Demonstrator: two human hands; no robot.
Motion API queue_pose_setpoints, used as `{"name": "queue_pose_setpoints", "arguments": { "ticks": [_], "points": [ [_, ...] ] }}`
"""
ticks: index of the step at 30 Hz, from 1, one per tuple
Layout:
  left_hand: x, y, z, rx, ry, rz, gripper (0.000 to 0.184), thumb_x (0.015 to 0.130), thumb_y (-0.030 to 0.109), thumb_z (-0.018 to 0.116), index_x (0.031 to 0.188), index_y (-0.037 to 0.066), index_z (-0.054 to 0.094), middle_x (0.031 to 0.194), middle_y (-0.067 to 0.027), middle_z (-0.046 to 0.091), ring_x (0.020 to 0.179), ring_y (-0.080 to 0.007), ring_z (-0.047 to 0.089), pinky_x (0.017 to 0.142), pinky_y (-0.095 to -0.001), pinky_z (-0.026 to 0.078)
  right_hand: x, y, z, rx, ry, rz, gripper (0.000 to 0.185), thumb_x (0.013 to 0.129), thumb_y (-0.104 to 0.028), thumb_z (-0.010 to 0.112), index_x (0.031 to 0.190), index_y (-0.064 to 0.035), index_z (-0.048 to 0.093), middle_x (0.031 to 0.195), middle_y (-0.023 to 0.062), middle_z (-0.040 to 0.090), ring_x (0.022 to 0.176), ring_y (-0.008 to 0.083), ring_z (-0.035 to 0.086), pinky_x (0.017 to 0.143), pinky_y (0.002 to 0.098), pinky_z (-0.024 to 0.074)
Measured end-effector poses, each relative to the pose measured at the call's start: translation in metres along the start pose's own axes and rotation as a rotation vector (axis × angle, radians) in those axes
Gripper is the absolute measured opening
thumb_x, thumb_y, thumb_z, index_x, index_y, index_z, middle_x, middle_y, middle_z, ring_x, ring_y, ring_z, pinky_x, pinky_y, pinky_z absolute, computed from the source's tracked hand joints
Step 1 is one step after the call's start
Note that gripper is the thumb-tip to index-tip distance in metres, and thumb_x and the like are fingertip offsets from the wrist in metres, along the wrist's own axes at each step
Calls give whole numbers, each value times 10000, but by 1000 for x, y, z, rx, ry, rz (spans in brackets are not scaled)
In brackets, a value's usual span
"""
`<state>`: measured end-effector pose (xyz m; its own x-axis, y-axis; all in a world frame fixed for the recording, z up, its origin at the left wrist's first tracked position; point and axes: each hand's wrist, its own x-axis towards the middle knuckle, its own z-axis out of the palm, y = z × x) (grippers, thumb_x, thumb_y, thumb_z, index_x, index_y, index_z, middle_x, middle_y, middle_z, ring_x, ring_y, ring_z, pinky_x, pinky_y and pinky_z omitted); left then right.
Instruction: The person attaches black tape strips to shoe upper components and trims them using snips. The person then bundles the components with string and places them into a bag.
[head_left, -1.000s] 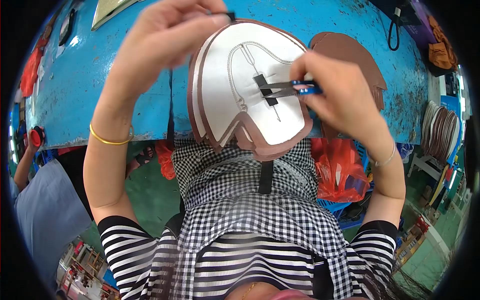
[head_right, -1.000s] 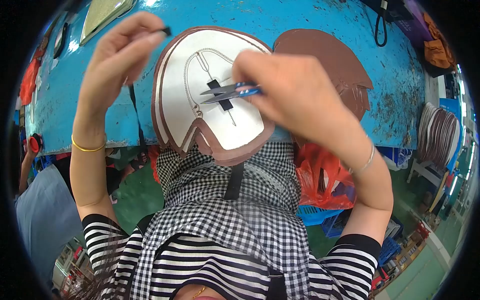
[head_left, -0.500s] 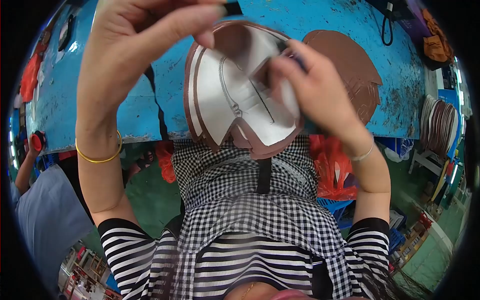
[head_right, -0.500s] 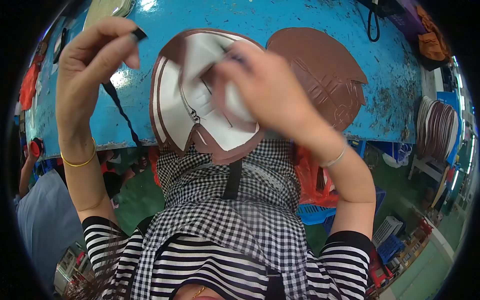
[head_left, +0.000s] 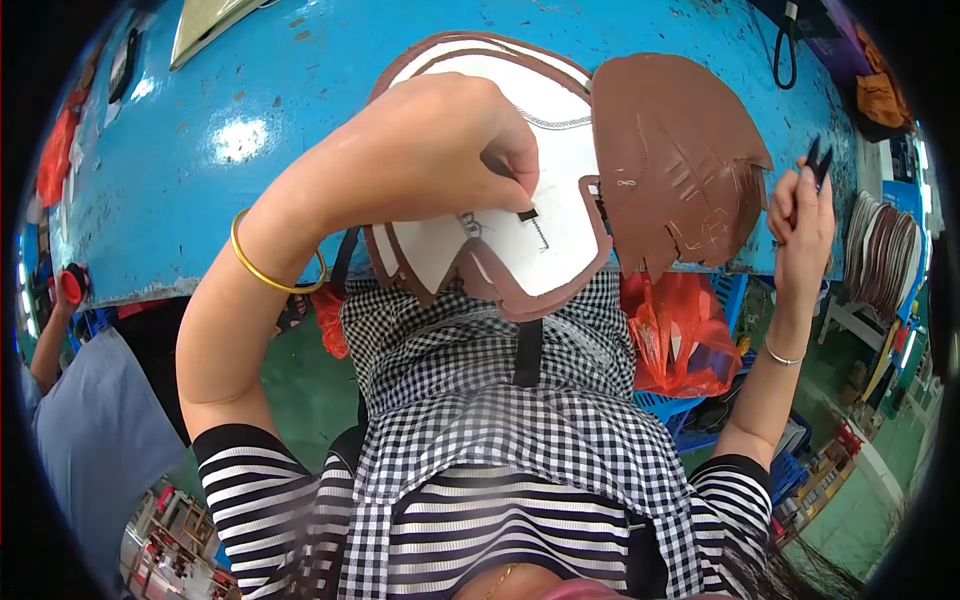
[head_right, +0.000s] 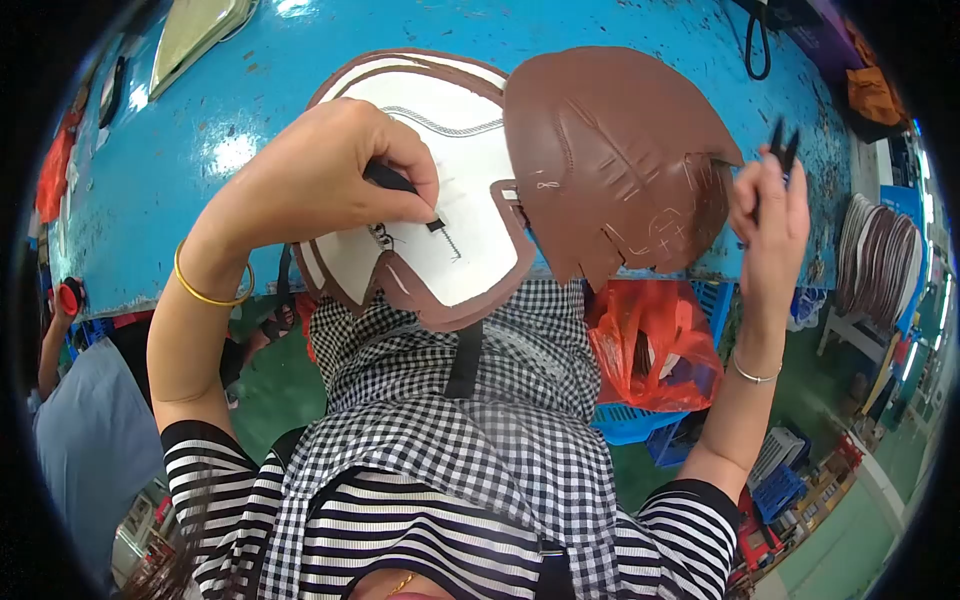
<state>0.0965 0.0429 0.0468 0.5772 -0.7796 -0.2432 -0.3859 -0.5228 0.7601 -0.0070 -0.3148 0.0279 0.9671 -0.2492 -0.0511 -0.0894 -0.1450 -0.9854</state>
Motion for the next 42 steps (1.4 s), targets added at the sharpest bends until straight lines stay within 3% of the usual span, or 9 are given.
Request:
{"name": "queue_pose_setpoints", "arguments": {
  "ticks": [1, 4, 6, 9, 15, 24, 33, 36, 42],
  "points": [
    [1, 0, 1, 29, -3, 2, 99, 737, 94, 748, 794, 25, 708, 709, -74, 667, 626, -170, 588, 615, -289, 468, -4, -2, 11, -32, -27, -29, 227, 1042, -189, 462, 1175, -6, 488, 737, -33, 442, 552, 12, 280, 469, 173, 219],
    [3, 1, 2, 79, 12, 35, 118, 722, 119, 758, 760, 29, 691, 687, -92, 651, 611, -208, 582, 597, -313, 457, -8, -4, 50, -364, -257, -285, 162, 964, -89, 564, 1113, -31, 534, 809, 18, 576, 650, 53, 525, 557, 206, 417],
    [1, 0, 3, 177, 85, 83, 148, 713, 139, 769, 738, 27, 675, 673, -101, 639, 604, -231, 574, 587, -327, 449, -5, -22, 87, -533, -482, -477, 172, 853, -49, 660, 1013, -72, 602, 843, 74, 657, 705, 181, 663, 621, 279, 496],
    [-2, -4, -1, 360, 175, 138, 198, 702, 167, 785, 724, 19, 655, 667, -111, 626, 600, -262, 562, 580, -344, 440, 7, -15, 122, -639, -678, -766, 175, 808, -139, 692, 960, -121, 607, 750, 44, 625, 652, 249, 635, 544, 348, 476],
    [-2, -19, -14, 177, 85, 74, 200, 740, 167, 759, 758, 3, 644, 659, -121, 597, 598, -278, 538, 564, -343, 426, 23, -18, 125, -741, -847, -842, 120, 819, -161, 667, 913, -144, 594, 656, 32, 567, 609, 239, 615, 506, 363, 453],
    [0, -10, -18, 288, 37, -1, 166, 786, 162, 687, 782, 4, 639, 715, -119, 613, 653, -263, 563, 602, -355, 443, 26, -21, 149, -930, -629, -881, 157, 817, -226, 664, 943, -152, 605, 669, 56, 606, 650, 264, 639, 531, 369, 472],
    [-3, -25, -21, 292, 4, 140, 156, 818, 160, 668, 869, 19, 624, 770, -122, 611, 702, -272, 544, 673, -321, 444, 36, -34, 153, -906, -725, -731, 285, 920, -396, 593, 930, -112, 588, 723, 100, 644, 694, 293, 648, 585, 421, 486],
    [-3, -18, -23, 233, -46, 25, 140, 845, 154, 651, 863, 20, 611, 772, -81, 584, 712, -210, 527, 699, -291, 438, 43, -37, 161, -981, -801, -701, 289, 915, -399, 598, 938, -111, 588, 724, 92, 644, 681, 295, 645, 585, 419, 486],
    [-19, -48, -11, -260, 380, 152, 161, 956, 187, 583, 967, 26, 596, 686, 59, 462, 633, -49, 438, 564, -234, 371, 22, -46, 153, -728, -617, -754, 189, 863, -284, 652, 936, -122, 587, 733, 75, 645, 660, 290, 645, 562, 390, 488]
  ]
}}
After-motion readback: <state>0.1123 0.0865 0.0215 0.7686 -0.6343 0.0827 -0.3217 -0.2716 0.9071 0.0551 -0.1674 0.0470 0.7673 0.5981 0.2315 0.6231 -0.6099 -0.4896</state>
